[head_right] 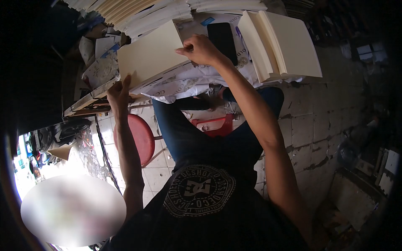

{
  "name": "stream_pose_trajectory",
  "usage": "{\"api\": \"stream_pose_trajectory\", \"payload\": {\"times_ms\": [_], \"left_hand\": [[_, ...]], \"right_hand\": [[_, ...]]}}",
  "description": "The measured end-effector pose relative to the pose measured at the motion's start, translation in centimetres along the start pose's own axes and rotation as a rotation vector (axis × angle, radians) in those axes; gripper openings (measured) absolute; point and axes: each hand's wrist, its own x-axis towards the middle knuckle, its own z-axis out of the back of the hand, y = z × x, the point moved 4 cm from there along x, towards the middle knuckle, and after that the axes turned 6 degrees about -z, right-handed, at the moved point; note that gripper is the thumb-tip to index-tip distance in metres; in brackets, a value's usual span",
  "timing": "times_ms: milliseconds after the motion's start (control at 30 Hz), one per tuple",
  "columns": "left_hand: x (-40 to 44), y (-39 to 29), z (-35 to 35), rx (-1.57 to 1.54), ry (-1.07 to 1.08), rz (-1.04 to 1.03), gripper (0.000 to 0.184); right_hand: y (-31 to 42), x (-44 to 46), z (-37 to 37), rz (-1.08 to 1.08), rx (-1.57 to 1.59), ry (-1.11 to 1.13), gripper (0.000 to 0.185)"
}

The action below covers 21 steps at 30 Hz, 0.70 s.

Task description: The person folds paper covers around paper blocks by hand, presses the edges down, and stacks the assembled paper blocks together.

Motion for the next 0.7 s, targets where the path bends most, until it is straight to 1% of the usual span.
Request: {"api": "stream_pose_trajectory", "payload": {"times_ms": [133,233,333,367,467,567,700], "left_hand": [[0.0,0.0,0.1,0.032,0.038,0.064,0.056],[0.2,0.4,0.2,0.103,0.077,0.061,0.054],[0.1,-0.7,0.4,0.076,0.052,0.009,0.053],[0.0,-1.0,0.3,0.029,0.039,0.005,0.053],[0.2,-0.4,0.2,0.029,0.046,-0.004,0.057],[0.4,-0.2,0.3,0.086,0.110,0.078,0.050],[-0.2,-1.1,1.0,-0.008,-0.016,0.020,0.036]], "right_hand": [[0.4,-0.4,0.5,-0.032,-0.092,-0.027,0.038],[1.6,-1.6,1.1,0.222,-0.128,-0.347,0.025],[1.4,-2.4,0.5,0.167,-0.197,-0.120,0.032],[1.5,-2.9,0.6,0.165,-0.236,-0.104,0.039],[2.2,-3.5,0.8,0.214,-0.306,-0.160,0.044],[1.3,-3.4,0.0,0.193,-0.285,-0.181,0.046],[1.0,-3.2,-0.2,0.189,-0.238,-0.170,0.046]]}}
